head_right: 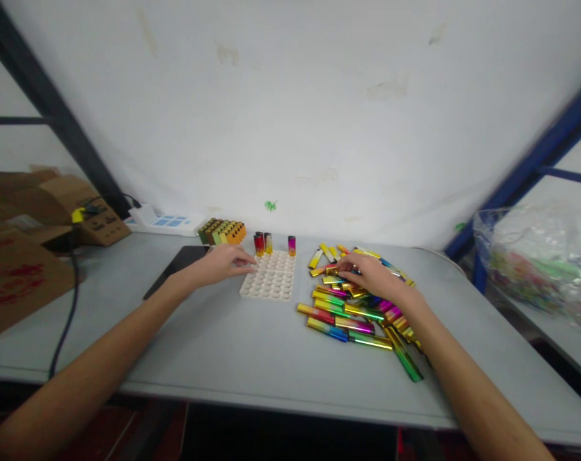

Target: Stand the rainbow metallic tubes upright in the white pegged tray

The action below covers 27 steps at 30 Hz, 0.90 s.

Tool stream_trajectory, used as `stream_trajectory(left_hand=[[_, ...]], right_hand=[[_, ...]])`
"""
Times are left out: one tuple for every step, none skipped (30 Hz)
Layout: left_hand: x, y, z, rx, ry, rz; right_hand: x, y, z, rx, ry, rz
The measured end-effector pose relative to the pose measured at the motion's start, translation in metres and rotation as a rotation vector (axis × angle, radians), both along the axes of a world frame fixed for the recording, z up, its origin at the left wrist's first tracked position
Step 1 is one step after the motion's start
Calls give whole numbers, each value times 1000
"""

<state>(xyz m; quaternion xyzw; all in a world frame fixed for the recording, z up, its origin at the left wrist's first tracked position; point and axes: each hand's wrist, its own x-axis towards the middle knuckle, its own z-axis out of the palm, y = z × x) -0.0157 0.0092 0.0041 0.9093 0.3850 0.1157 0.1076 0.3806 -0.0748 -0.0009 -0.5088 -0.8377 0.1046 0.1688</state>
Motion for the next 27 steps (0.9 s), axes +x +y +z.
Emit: stream_trajectory(left_hand=[[0, 1, -1, -13, -8, 3], [0, 1, -3, -30, -20, 7], [1, 2, -4, -46, -34, 13], [1, 2, -5, -60, -49, 21], [2, 2, -6, -72, -61, 32], [3, 2, -6, -86, -70, 45], [3, 1, -6, -102, -79, 60], [4, 1, -6, -120, -90, 72], [4, 0, -6, -141, -101, 80], [5, 0, -6, -163, -113, 85], [5, 0, -5, -182, -122, 88], [5, 0, -5, -196, -127, 89], [6, 0, -4, -205, -128, 88], [6, 0, -4, -208, -126, 86], [6, 0, -4, -207, -122, 82], [6, 0, -4, -205, -120, 77], [6, 0, -4, -204, -118, 73], [6, 0, -3, -204, -117, 73], [6, 0, -3, -204, -116, 76], [6, 0, -3, -204, -112, 80], [7, -1, -2, -205, -109, 81], [7, -1, -2, -207, -107, 81], [7, -1, -1, -207, -108, 80], [7, -1, -1, -208, -109, 78], [7, -2, -1, -207, -111, 75], [8, -2, -1, -205, -115, 72], [8, -2, -1, -204, -119, 69]], right_hand=[[0, 1, -2, 11, -8, 13], [0, 3, -4, 23, -16, 26], [1, 4, -5, 36, -21, 33], [1, 5, -7, 52, -21, 31], [1, 6, -8, 64, -21, 22], [2, 6, -8, 74, -21, 10], [3, 6, -8, 77, -23, 1], [3, 5, -7, 71, -25, -3], [5, 4, -5, 56, -25, 0], [7, 3, -3, 38, -21, 2], [9, 1, 0, 24, -15, -3], [12, -1, 3, 18, -8, -19], [16, -2, 6, 21, -5, -41], [20, -4, 8, 29, -6, -67], [24, -6, 10, 36, -9, -93], [28, -7, 12, 39, -14, -111], [32, -8, 13, 37, -20, -121], [35, -8, 12, 29, -28, -119], [37, -8, 11, 14, -36, -107], [38, -7, 10, -2, -43, -88], [39, -6, 8, -17, -49, -69], [38, -4, 6, -27, -53, -53], [36, -2, 3, -33, -55, -41], [35, 0, 2, -32, -55, -32], [33, 2, 0, -25, -57, -27], [32, 5, -2, -16, -61, -24], [31, 7, -3, -11, -68, -18]])
